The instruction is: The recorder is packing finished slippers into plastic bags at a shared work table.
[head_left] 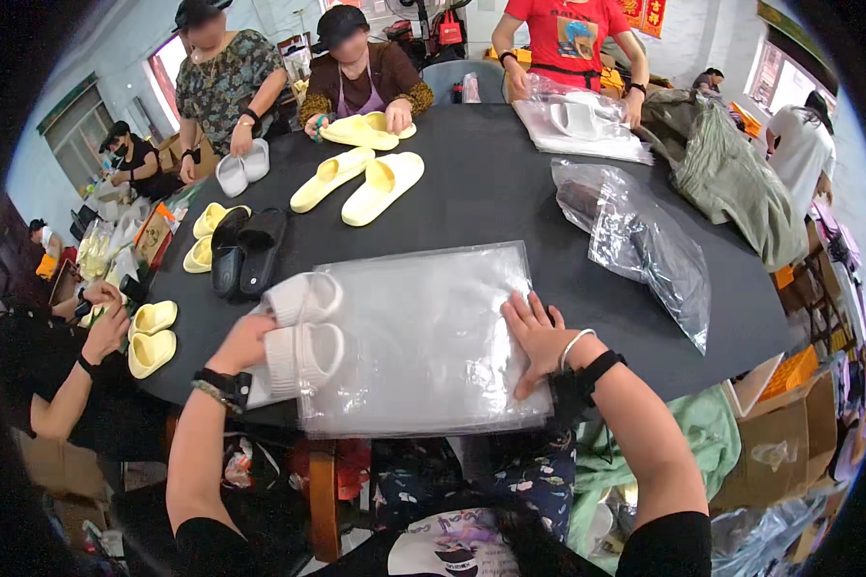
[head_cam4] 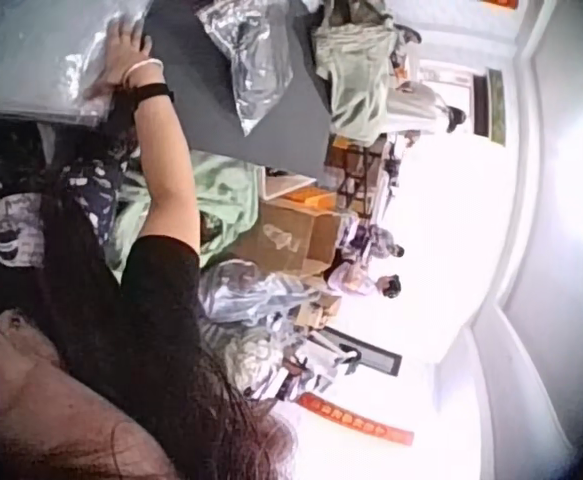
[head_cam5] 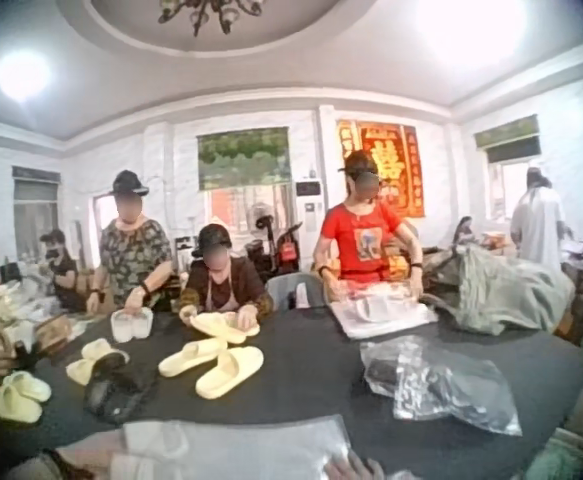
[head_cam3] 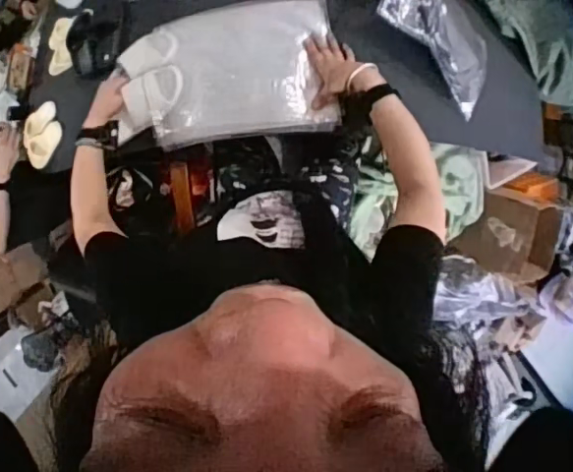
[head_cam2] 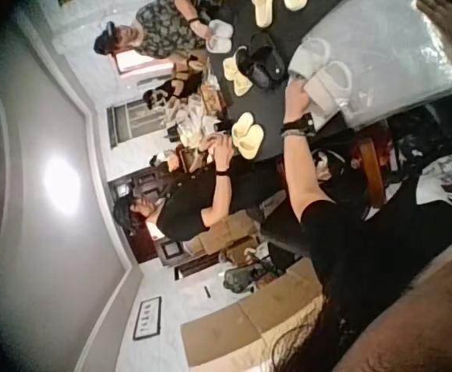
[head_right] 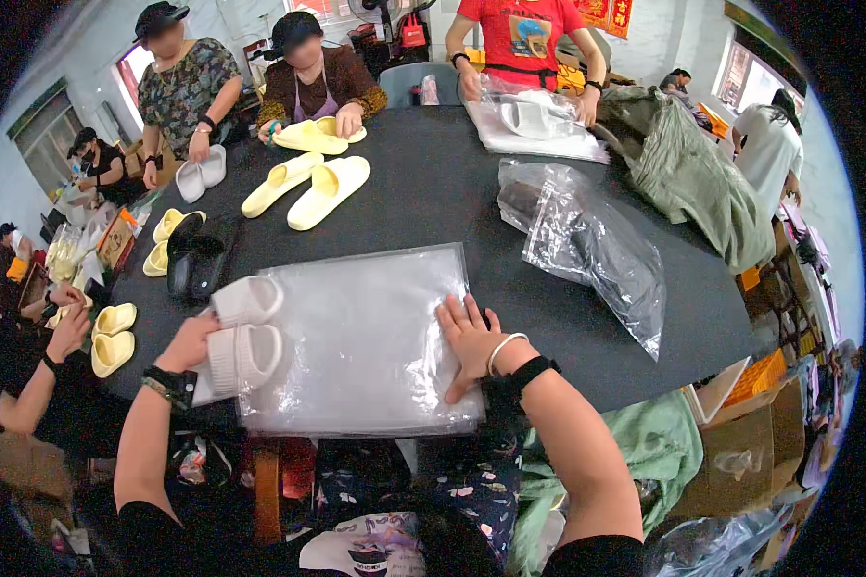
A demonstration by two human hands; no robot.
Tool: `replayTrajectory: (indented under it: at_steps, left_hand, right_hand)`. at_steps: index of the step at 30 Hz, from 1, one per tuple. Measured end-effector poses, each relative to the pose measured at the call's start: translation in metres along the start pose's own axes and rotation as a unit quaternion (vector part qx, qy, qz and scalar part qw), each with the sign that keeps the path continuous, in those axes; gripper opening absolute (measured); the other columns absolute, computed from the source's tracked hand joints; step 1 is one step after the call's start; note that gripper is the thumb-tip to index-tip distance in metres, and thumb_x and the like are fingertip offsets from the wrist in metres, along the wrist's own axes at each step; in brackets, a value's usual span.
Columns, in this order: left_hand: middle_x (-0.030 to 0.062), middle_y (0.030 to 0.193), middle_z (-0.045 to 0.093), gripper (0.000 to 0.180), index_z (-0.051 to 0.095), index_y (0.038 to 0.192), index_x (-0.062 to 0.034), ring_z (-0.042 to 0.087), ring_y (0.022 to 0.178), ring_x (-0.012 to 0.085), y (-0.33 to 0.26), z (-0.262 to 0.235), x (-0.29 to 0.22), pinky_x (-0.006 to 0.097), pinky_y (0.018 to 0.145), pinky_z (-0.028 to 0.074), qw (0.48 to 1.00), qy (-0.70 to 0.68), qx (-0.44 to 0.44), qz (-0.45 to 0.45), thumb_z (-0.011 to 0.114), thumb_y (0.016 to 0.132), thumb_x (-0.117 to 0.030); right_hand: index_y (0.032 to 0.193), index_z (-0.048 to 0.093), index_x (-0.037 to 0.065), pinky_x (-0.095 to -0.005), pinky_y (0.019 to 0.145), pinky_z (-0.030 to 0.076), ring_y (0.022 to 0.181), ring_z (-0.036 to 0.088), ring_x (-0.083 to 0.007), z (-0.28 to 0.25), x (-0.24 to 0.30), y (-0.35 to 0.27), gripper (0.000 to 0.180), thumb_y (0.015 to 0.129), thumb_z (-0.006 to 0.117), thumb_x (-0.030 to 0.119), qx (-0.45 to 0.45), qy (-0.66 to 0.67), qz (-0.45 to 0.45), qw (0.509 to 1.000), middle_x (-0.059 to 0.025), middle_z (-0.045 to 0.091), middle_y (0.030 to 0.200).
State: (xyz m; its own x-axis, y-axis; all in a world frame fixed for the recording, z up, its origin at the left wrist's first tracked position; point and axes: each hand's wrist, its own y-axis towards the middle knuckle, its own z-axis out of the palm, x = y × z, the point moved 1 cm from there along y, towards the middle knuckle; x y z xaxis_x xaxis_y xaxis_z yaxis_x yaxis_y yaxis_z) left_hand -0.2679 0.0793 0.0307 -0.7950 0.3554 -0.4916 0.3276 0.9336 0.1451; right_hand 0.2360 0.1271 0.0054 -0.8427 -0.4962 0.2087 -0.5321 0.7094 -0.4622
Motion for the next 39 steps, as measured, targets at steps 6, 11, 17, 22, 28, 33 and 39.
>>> replayTrajectory:
  at_steps: [6, 11, 17, 22, 28, 33, 39]
  left_hand:
    - [0.0255, 0.084, 0.065, 0.013, 0.067, 0.082, 0.0004, 0.061, 0.086, 0.0458, -0.057, -0.085, 0.012, 0.051, 0.076, 0.049, 0.938, 0.288, -0.128, -0.143, 0.056, 0.076, -0.003]
    - [0.0241, 0.083, 0.062, 0.014, 0.064, 0.081, 0.0015, 0.059, 0.085, 0.0469, -0.009, -0.097, -0.131, 0.051, 0.072, 0.046, 0.917, 0.303, -0.254, -0.057, 0.054, 0.071, 0.000]
    - [0.0212, 0.076, 0.063, 0.017, 0.068, 0.079, -0.0015, 0.063, 0.075, 0.0424, 0.057, 0.009, -0.230, 0.049, 0.066, 0.049, 0.983, 0.099, -0.155, 0.028, 0.063, 0.066, -0.012]
    - [0.0243, 0.072, 0.066, 0.015, 0.070, 0.072, 0.0003, 0.067, 0.069, 0.0413, 0.085, 0.122, -0.191, 0.050, 0.066, 0.054, 0.992, 0.064, -0.112, 0.004, 0.065, 0.072, -0.013]
    - [0.0235, 0.073, 0.068, 0.016, 0.071, 0.071, 0.0016, 0.069, 0.070, 0.0391, 0.062, 0.118, -0.148, 0.048, 0.068, 0.056, 0.987, 0.131, -0.079, -0.054, 0.066, 0.074, -0.013]
    - [0.0243, 0.075, 0.068, 0.014, 0.071, 0.073, 0.0012, 0.069, 0.074, 0.0395, 0.042, 0.077, -0.094, 0.047, 0.071, 0.056, 0.974, 0.179, -0.076, -0.119, 0.063, 0.071, -0.010]
    - [0.0245, 0.088, 0.069, 0.022, 0.072, 0.085, -0.0006, 0.068, 0.087, 0.0412, 0.037, -0.011, -0.033, 0.049, 0.077, 0.055, 0.947, 0.238, -0.068, -0.203, 0.065, 0.074, -0.019]
  right_hand:
    - [0.158, -0.001, 0.004, -0.0568, 0.121, 0.005, 0.151, -0.009, -0.0431, -0.002, 0.001, 0.004, 0.155, 0.044, 0.093, 0.054, -0.012, 0.002, -0.014, 1.000, -0.0225, -0.004, 0.165]
    - [0.157, 0.001, 0.004, -0.0573, 0.121, 0.006, 0.151, -0.007, -0.0438, 0.003, -0.004, 0.000, 0.157, 0.042, 0.094, 0.054, -0.016, -0.002, -0.003, 1.000, -0.0233, -0.002, 0.164]
    - [0.157, 0.003, 0.003, -0.0571, 0.120, 0.006, 0.150, -0.007, -0.0457, 0.006, -0.004, 0.004, 0.158, 0.040, 0.094, 0.056, 0.001, -0.025, 0.009, 1.000, -0.0264, 0.001, 0.163]
    - [0.158, 0.001, 0.003, -0.0567, 0.121, 0.006, 0.151, -0.008, -0.0431, 0.006, 0.000, 0.007, 0.159, 0.041, 0.090, 0.063, 0.046, -0.042, -0.017, 0.998, -0.0241, 0.000, 0.164]
    - [0.157, 0.000, 0.000, -0.0563, 0.121, 0.007, 0.151, -0.006, -0.0447, 0.001, 0.005, 0.006, 0.160, 0.042, 0.090, 0.066, -0.012, -0.038, 0.001, 0.999, -0.0259, -0.003, 0.164]
    - [0.156, -0.003, -0.002, -0.0568, 0.120, 0.005, 0.150, -0.008, -0.0455, 0.005, -0.004, 0.004, 0.163, 0.042, 0.088, 0.070, -0.003, -0.036, 0.000, 0.999, -0.0263, -0.005, 0.163]
    - [0.156, -0.005, -0.001, -0.0575, 0.120, 0.005, 0.149, -0.010, -0.0469, 0.005, -0.006, 0.003, 0.164, 0.042, 0.087, 0.072, 0.015, -0.021, 0.008, 1.000, -0.0267, -0.007, 0.163]
